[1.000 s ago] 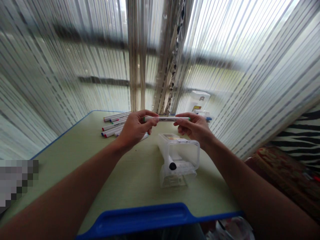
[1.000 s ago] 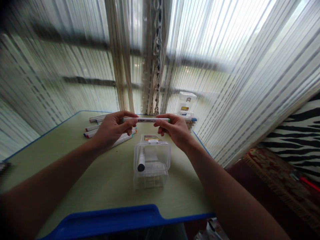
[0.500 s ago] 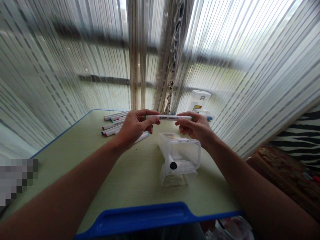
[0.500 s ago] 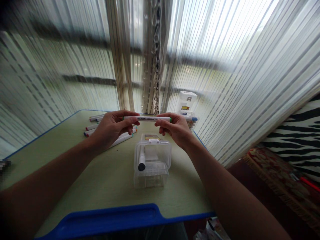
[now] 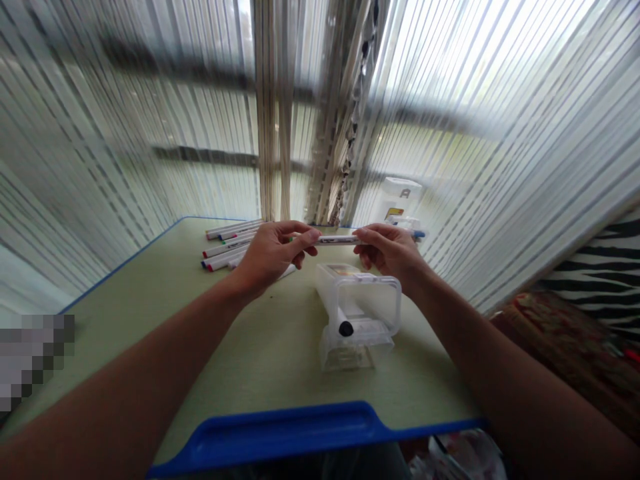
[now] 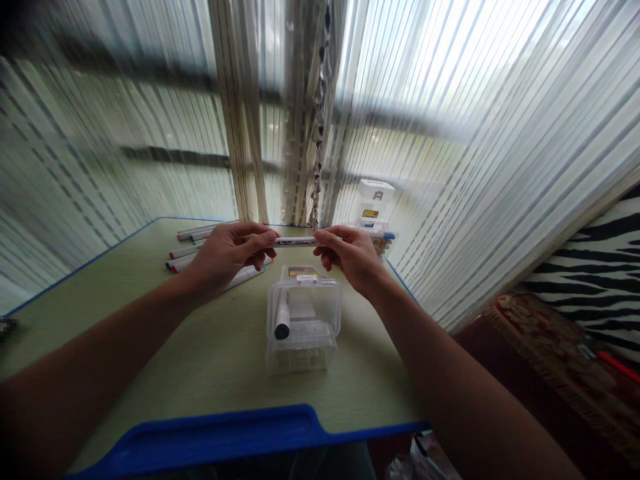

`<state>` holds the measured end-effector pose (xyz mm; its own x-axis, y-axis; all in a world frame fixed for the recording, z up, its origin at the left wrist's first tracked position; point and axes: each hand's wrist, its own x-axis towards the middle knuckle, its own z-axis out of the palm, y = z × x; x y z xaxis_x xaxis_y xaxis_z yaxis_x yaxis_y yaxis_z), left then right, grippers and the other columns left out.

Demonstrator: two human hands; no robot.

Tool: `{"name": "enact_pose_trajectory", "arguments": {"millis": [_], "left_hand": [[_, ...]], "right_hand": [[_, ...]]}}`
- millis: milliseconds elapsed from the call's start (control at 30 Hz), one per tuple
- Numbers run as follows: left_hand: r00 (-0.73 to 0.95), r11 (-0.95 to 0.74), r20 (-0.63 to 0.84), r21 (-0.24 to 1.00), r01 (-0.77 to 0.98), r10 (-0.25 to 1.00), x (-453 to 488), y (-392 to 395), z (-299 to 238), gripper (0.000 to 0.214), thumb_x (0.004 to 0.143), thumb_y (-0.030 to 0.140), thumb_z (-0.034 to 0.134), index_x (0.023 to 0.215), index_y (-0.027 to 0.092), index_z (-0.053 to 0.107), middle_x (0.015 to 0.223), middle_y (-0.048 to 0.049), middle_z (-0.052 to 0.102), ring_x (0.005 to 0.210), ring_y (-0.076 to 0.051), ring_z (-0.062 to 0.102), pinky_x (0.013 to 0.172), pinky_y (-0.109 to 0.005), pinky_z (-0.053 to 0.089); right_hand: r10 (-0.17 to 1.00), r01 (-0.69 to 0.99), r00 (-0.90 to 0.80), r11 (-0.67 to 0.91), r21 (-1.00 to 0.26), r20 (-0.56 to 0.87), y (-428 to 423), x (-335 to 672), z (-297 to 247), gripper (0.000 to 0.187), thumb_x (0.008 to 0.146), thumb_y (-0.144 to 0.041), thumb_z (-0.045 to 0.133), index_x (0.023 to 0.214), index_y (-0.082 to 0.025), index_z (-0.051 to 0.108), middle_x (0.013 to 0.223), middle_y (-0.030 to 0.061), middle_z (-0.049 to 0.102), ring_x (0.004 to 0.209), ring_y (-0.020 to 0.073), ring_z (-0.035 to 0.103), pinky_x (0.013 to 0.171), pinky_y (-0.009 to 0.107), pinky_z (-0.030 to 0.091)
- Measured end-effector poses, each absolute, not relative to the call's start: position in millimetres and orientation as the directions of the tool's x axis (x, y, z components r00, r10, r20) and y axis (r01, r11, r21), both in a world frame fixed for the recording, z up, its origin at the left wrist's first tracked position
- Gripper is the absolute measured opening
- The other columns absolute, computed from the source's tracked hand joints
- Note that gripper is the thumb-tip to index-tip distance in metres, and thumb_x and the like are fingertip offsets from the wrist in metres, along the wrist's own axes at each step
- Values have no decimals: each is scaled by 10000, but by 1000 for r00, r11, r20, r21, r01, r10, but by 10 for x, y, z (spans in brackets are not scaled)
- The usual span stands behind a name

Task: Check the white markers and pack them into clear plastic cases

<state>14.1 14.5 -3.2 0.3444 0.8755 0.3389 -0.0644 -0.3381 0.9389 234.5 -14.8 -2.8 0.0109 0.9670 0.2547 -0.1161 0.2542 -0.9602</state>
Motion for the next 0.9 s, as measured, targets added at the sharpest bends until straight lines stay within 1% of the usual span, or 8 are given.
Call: {"name": "enact_pose_trajectory", "arguments": {"millis": [200,300,400,567,733,900], "left_hand": [[356,-299,338,940,-162,871,113,181,-40,393,692,398,856,964,129,768,754,-71,728,530,-88,571,537,-243,478],[364,-313,351,936,-160,863,101,188,-41,432,686,391,862,1017,130,768,719,-54,706,542,-94,569,556,-254,483],[363,-325,359,933,-154,860,94,181,-40,423,691,355,863,1032,125,766,670,-30,676,543,-92,562,558,-249,475],[366,-326,368,929,-175,855,86,168,-29,394,672,286,873,1015,123,766,683,-14,673,546,-83,556,560,-240,474],[389,-245,324,940,-240,863,92,164,4,319,702,259,842,975,114,764,734,-42,713,520,-78,563,545,-241,476],[421,-160,273,946,-283,865,102,163,31,248,788,227,738,997,93,739,763,-83,742,523,-92,594,549,-236,485]], "right_hand": [[970,-150,8,242,-958,244,-129,2377,-16,273,637,-362,896,766,-181,737,650,15,710,465,72,542,434,214,431],[967,-159,11,254,-954,255,-135,2390,-4,277,617,-341,907,787,-190,748,659,10,715,475,72,546,446,218,432],[965,-166,8,260,-951,262,-149,2385,9,282,605,-320,912,794,-188,749,646,8,716,469,72,547,452,218,436],[963,-167,-15,263,-950,269,-163,2371,13,309,594,-297,917,828,-184,750,645,9,723,454,72,548,448,218,445],[962,-167,-20,265,-950,272,-161,2388,13,284,631,-280,892,861,-176,760,679,26,742,453,74,555,458,222,467],[963,-187,-28,258,-948,268,-141,2406,18,245,686,-312,830,857,-149,767,705,54,761,438,84,579,433,219,475]]}}
